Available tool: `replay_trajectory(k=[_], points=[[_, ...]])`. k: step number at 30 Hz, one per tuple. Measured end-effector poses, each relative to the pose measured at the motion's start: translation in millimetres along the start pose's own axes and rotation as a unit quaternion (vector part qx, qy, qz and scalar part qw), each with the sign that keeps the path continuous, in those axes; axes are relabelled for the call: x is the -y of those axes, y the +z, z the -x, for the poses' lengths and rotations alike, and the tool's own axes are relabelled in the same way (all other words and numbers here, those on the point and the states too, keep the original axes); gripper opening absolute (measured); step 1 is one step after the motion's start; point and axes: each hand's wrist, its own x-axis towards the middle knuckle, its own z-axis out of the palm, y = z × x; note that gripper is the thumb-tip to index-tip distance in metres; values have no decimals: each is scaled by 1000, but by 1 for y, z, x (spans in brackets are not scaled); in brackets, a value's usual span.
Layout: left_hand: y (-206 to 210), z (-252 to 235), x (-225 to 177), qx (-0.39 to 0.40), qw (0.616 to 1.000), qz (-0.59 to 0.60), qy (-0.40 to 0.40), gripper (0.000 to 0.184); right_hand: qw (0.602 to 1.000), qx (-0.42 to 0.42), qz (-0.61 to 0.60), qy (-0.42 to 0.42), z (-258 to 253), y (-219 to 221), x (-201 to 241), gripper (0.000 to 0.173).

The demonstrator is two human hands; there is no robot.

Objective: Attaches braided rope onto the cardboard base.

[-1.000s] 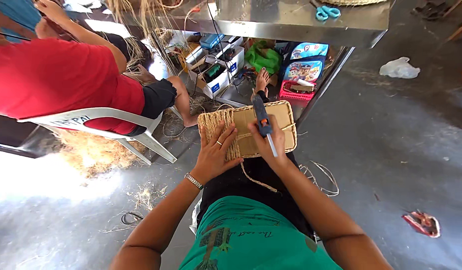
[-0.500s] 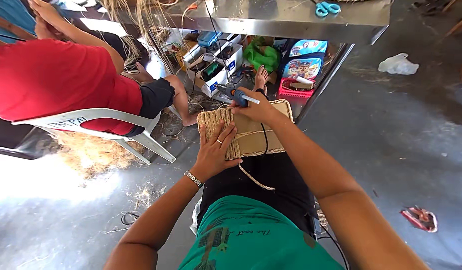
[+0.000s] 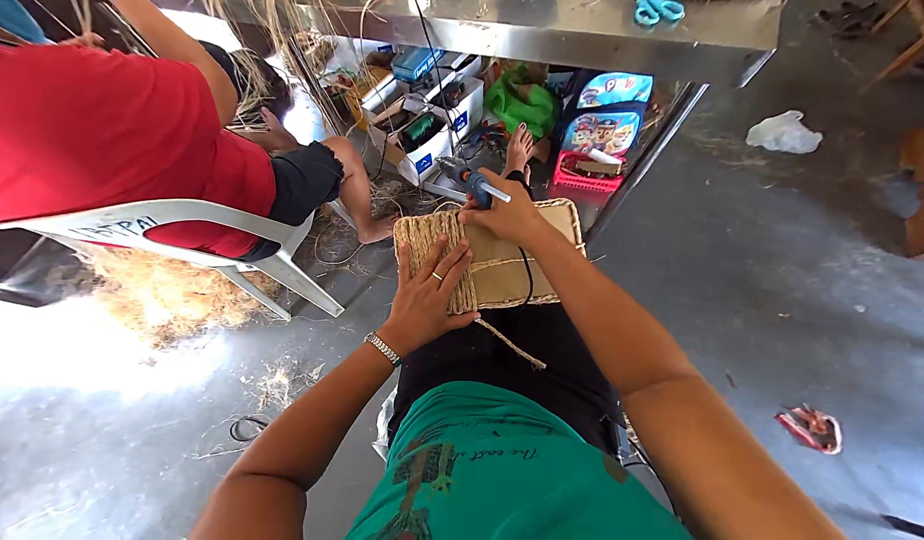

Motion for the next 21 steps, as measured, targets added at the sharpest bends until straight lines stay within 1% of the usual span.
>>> replay_trajectory(k=[4, 5, 7, 9, 11, 13, 17, 21], points=[[-7, 0, 0, 23, 998, 51, -16, 105, 1000, -1, 2, -17, 2, 1, -2, 49], [-11, -2, -1, 26, 996, 76, -29, 102, 1000, 2, 3, -18, 3, -1, -2, 48], [-19, -10, -4, 1, 990, 125, -64, 84, 1000, 5, -1, -15, 4, -5, -3, 48], [-21, -20, -9, -68, 981, 145, -111, 65, 1000, 2, -7, -16, 7, -6, -3, 48], [-19, -31, -9, -104, 975, 132, -148, 59, 1000, -5, -1, -18, 10, -7, -1, 46], [-11, -37, -8, -115, 977, 99, -152, 53, 1000, -13, 1, -22, 14, -10, -2, 45], [-3, -39, -13, -91, 985, 27, -144, 52, 999, -21, 2, -25, 19, -13, -5, 46], [0, -36, -10, -77, 987, 12, -139, 51, 999, -30, 2, -20, 20, -9, -4, 42]])
